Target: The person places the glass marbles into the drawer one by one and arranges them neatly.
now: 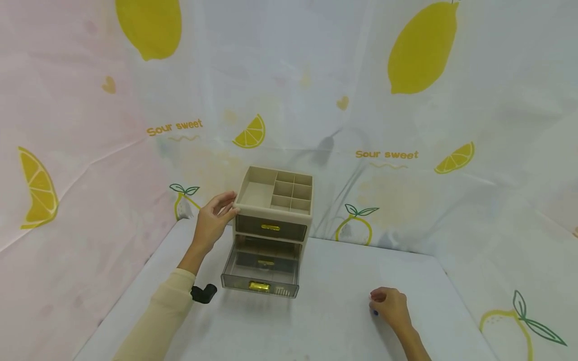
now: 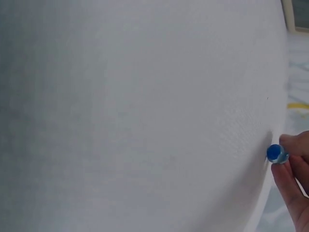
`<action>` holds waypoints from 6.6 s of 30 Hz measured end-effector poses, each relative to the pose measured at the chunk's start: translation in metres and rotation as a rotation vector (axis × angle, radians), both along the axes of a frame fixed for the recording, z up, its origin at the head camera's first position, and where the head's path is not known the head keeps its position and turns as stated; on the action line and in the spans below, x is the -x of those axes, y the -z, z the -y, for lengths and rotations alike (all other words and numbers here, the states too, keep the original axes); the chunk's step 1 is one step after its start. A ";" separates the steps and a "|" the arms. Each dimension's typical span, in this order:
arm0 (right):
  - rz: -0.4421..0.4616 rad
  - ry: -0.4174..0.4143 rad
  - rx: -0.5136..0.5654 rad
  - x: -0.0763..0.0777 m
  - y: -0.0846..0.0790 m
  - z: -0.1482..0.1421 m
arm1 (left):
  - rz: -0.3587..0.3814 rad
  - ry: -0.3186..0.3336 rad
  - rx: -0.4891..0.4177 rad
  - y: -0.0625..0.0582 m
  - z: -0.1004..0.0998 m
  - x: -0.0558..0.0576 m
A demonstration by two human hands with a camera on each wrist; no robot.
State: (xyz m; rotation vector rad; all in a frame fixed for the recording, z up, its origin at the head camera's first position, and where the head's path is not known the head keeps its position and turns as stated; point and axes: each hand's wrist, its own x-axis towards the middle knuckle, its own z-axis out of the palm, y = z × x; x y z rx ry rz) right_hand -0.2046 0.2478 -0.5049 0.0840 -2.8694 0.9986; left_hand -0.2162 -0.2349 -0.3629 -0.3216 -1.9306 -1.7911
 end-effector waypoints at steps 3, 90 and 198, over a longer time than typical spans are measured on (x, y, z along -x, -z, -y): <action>-0.008 0.002 0.001 0.001 -0.001 0.002 | -0.003 0.004 -0.001 0.001 0.000 0.000; -0.048 -0.839 -0.086 0.007 -0.112 0.220 | -0.034 -0.021 0.018 0.012 0.006 0.009; 0.119 -0.118 -0.167 -0.009 -0.026 0.005 | -0.044 -0.027 -0.004 0.026 0.008 0.021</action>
